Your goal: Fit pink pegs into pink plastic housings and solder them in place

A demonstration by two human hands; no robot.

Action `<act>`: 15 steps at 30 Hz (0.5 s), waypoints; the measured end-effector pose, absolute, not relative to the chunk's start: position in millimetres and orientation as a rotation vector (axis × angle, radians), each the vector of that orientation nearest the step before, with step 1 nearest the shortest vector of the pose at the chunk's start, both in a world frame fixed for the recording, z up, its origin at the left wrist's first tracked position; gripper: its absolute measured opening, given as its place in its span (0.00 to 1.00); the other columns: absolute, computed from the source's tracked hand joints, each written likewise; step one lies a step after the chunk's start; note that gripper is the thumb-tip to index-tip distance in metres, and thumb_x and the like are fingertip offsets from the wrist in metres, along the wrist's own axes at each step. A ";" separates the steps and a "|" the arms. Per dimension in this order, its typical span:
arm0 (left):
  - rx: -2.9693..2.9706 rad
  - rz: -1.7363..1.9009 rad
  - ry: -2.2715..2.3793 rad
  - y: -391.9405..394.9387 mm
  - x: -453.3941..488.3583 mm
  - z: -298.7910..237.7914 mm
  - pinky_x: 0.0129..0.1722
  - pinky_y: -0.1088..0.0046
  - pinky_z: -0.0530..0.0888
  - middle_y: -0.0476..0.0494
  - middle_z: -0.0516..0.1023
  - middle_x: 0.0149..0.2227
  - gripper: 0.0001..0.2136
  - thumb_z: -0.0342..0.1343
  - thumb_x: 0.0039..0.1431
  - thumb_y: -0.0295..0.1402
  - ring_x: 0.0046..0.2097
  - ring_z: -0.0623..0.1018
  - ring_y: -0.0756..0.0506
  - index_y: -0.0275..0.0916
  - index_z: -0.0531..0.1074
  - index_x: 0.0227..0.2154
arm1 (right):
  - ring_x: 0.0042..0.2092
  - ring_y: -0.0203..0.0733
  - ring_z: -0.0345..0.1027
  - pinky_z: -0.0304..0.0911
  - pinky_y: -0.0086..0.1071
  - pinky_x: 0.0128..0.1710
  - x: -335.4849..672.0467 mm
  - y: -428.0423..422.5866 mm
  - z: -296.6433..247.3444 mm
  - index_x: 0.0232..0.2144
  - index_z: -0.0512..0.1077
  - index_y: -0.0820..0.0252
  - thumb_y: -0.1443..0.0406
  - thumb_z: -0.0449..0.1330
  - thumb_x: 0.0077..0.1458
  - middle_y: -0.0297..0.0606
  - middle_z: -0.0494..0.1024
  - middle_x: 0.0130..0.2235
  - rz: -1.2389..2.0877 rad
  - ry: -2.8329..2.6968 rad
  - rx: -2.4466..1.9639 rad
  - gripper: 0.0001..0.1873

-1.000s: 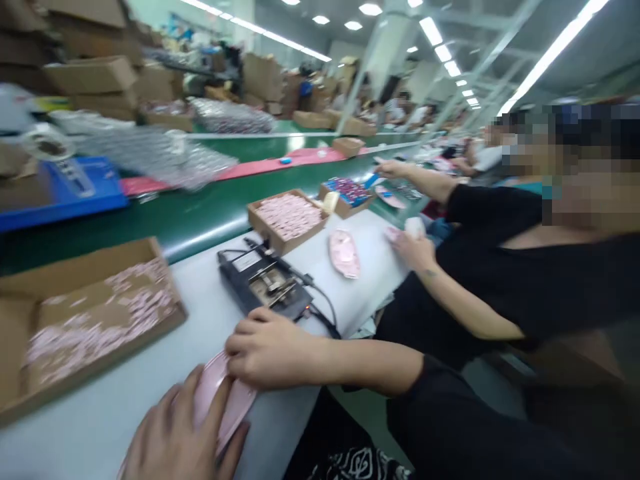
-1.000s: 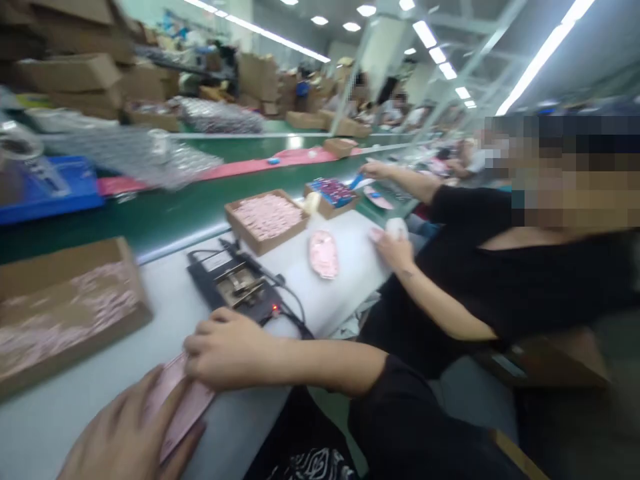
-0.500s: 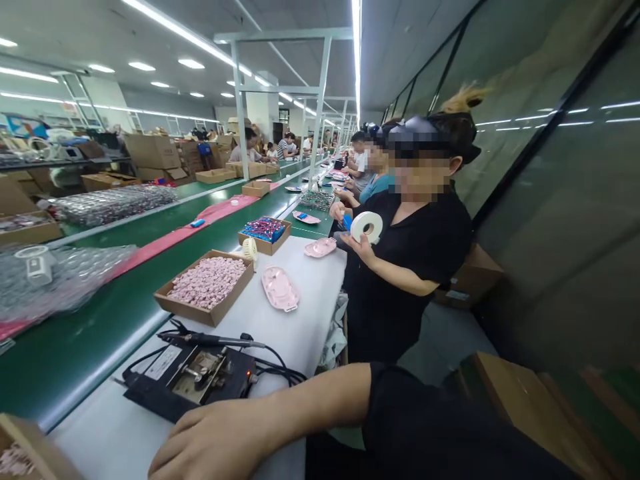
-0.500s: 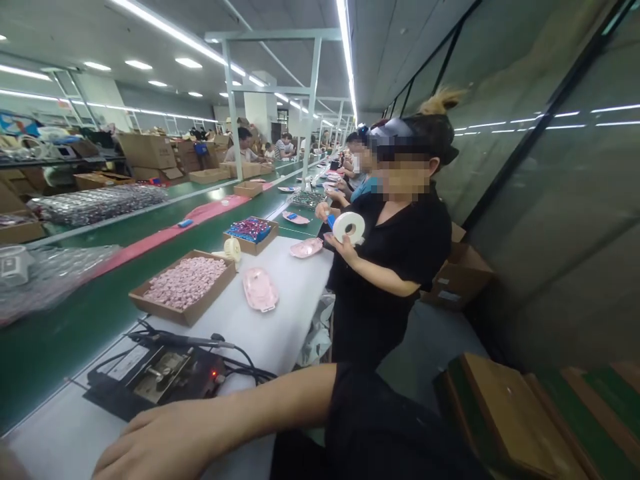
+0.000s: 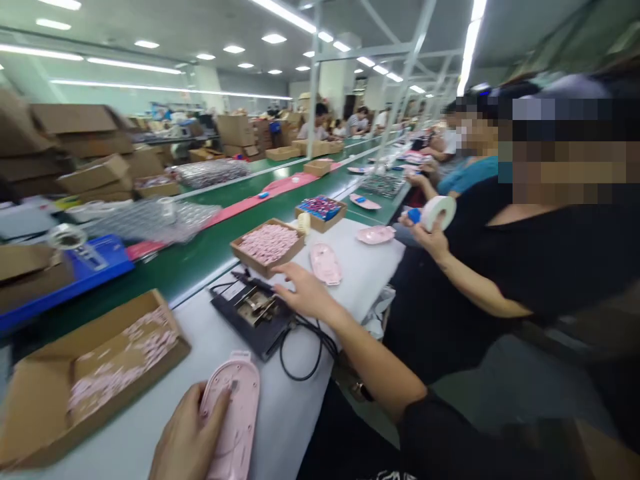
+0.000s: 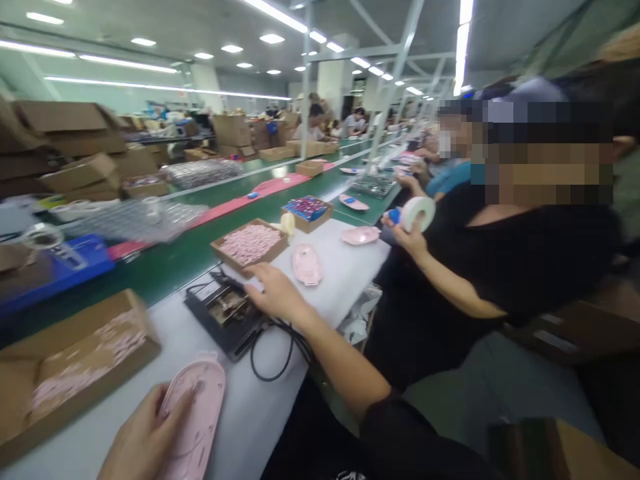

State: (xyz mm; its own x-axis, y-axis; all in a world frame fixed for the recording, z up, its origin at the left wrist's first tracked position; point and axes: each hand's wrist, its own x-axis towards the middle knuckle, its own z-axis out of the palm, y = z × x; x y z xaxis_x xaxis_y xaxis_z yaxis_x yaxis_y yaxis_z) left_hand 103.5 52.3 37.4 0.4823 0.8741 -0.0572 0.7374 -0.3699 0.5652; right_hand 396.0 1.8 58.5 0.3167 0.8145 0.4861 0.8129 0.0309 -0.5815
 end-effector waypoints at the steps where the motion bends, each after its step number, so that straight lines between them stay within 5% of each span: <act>1: 2.081 0.341 1.331 55.0 99.8 35.3 0.41 0.59 0.74 0.44 0.81 0.36 0.19 0.47 0.63 0.53 0.41 0.80 0.36 0.43 0.71 0.39 | 0.45 0.40 0.73 0.68 0.35 0.46 404.9 2.5 55.4 0.58 0.65 0.65 0.61 0.56 0.65 0.49 0.76 0.53 0.076 -1.469 -1.758 0.22; 4: 1.769 0.418 1.278 60.3 92.3 28.1 0.39 0.63 0.74 0.45 0.81 0.34 0.24 0.54 0.57 0.57 0.37 0.80 0.39 0.41 0.67 0.44 | 0.35 0.38 0.72 0.65 0.32 0.37 422.0 7.6 46.6 0.57 0.63 0.63 0.55 0.58 0.65 0.41 0.79 0.43 0.273 -1.565 -1.768 0.24; 8: 1.639 0.585 1.248 56.7 92.8 20.2 0.36 0.66 0.74 0.42 0.82 0.37 0.26 0.58 0.55 0.52 0.37 0.80 0.40 0.37 0.70 0.48 | 0.33 0.38 0.69 0.62 0.32 0.35 427.6 19.1 44.6 0.51 0.65 0.59 0.56 0.56 0.66 0.33 0.77 0.35 0.445 -1.716 -1.757 0.16; 15: 1.597 0.621 1.296 45.2 95.0 13.1 0.43 0.68 0.73 0.45 0.82 0.43 0.17 0.57 0.59 0.43 0.43 0.79 0.43 0.39 0.76 0.46 | 0.36 0.39 0.65 0.62 0.34 0.37 441.5 32.0 41.2 0.45 0.68 0.57 0.56 0.51 0.69 0.34 0.72 0.36 0.627 -1.787 -1.558 0.12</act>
State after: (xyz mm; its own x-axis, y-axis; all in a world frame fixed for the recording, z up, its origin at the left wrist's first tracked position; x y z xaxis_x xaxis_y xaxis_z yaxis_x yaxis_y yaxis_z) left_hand 95.0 45.2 13.1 0.3082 0.9354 -0.1733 0.4511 0.0167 0.8923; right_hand 441.5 32.0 41.2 -0.0566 0.9829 0.1753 0.6577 0.1688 -0.7341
